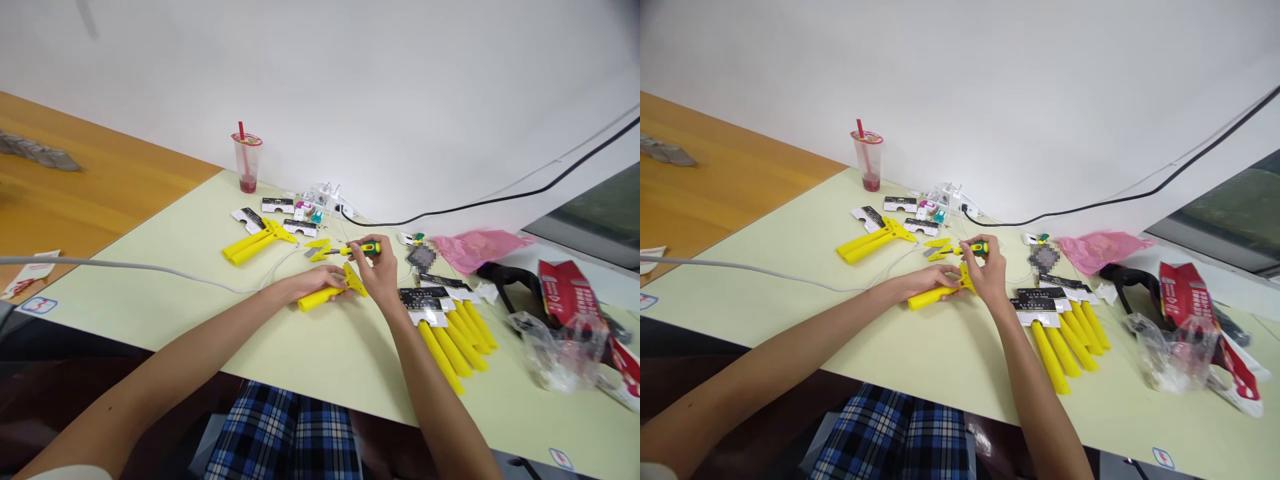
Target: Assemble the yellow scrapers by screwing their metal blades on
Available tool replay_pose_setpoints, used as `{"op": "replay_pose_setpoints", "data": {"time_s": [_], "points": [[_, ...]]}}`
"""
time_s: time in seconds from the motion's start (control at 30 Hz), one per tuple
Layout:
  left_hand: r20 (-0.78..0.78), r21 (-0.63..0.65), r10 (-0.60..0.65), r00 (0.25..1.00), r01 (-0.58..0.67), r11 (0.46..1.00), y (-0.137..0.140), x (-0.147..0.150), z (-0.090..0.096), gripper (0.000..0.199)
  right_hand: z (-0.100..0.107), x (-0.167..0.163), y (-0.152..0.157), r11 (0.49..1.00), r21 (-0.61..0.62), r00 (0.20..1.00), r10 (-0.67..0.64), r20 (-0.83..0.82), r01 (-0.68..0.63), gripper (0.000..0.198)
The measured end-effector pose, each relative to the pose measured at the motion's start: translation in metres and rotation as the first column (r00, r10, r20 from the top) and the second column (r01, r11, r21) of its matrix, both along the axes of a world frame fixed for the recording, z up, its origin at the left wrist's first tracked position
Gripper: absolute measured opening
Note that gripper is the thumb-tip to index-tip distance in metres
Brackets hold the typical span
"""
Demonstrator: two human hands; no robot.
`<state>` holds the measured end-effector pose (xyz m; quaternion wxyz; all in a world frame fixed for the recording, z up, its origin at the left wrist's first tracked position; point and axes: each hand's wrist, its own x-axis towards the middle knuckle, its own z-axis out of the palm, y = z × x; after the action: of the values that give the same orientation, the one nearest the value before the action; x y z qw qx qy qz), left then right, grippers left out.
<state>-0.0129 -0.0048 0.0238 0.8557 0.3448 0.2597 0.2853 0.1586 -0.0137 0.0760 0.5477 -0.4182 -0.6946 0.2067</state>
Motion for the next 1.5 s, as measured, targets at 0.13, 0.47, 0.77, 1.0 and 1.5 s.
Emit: {"op": "replay_pose_setpoints", "data": {"time_s": [0.13, 0.47, 0.77, 1.0, 1.5], "points": [[0.027, 0.045, -0.029, 0.999, 0.028, 0.999, -0.001, -0.002, 0.001, 0.034, -0.002, 0.024, -0.005, 0.997, 0.026, 0.988, -0.067, -0.14, 0.071, 0.034], [0.008, -0.055, 0.002, 1.0, -0.002, 0.999, 0.0, -0.004, 0.007, 0.03, -0.002, 0.052, -0.016, 0.983, 0.014, 0.943, -0.173, -0.286, 0.184, 0.039], [0.015, -0.131, 0.091, 0.996, -0.088, 0.988, 0.002, -0.002, 0.001, 0.033, -0.008, 0.055, -0.013, 0.988, -0.023, 0.941, -0.152, -0.303, 0.152, 0.038], [0.007, -0.078, 0.059, 0.998, -0.059, 0.995, -0.002, -0.005, 0.006, 0.027, -0.008, 0.052, -0.013, 0.992, -0.025, 0.941, -0.122, -0.316, 0.12, 0.037], [0.019, -0.06, 0.038, 0.999, -0.037, 0.998, -0.003, -0.007, 0.011, 0.028, -0.016, 0.054, -0.011, 0.993, -0.029, 0.967, -0.122, -0.222, 0.119, 0.038]]}}
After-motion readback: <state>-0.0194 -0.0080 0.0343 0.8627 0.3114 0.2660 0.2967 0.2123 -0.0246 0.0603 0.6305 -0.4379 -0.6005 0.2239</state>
